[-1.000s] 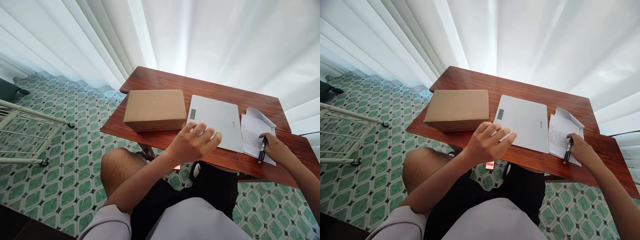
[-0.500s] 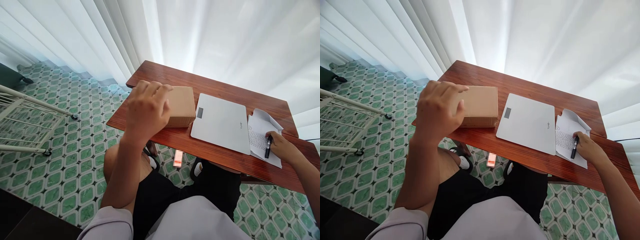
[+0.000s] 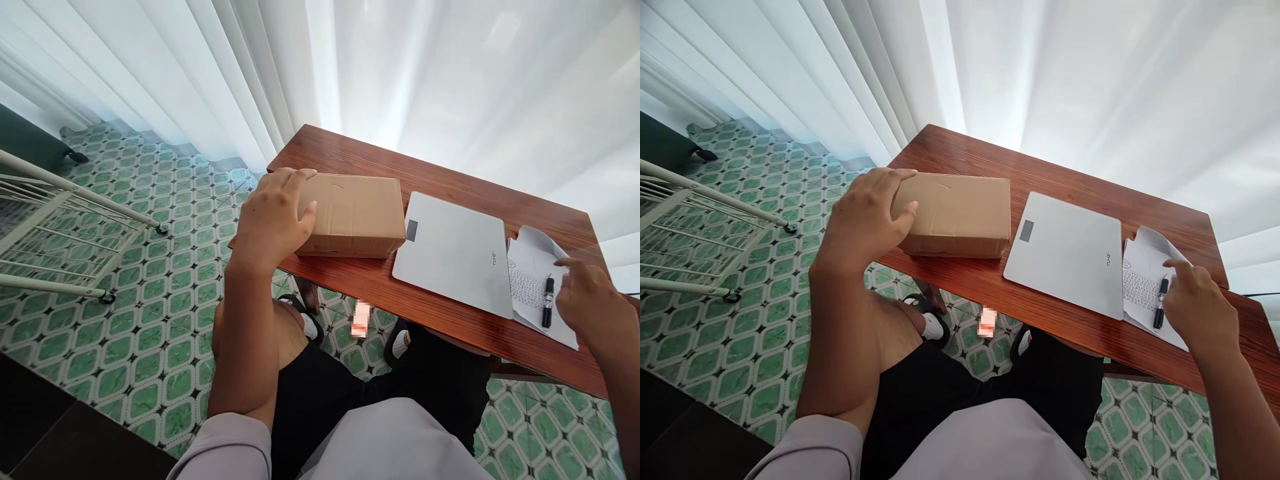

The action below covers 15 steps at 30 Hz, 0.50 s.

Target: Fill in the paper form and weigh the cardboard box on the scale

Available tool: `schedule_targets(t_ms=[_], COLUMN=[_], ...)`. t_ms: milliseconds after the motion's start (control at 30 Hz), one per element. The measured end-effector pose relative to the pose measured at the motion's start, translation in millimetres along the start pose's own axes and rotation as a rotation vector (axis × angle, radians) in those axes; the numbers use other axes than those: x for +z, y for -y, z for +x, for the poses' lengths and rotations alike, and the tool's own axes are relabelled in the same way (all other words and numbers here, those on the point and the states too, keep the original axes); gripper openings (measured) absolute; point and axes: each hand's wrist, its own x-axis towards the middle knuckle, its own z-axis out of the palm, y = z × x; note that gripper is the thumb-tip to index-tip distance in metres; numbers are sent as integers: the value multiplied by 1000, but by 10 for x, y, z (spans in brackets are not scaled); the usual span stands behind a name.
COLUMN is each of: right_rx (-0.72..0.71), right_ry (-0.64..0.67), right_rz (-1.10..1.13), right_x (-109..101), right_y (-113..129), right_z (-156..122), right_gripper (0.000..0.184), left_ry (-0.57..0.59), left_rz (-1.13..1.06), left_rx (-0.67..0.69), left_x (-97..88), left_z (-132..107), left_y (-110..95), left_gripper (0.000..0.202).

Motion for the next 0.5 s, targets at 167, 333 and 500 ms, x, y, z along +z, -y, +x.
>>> schedule_targets(t_ms=[167,333,500], right_rx=[-54,-300,-479], right_ry=[-108,38,209], right_rz=[508,925,963], right_x=[-430,-460,-377], right_y=[1190,2172,2543], right_z=[-60,-39,-44], right_gripper=[42,72,93], left_ry=[10,13,2], left_rz=[-6,-22,-66], left_rx=[-54,-106,-110], left_x=[2,122,343], left_z=[-15,-37,-68], left_y=[101,257,439], left_gripper=[51,56,63])
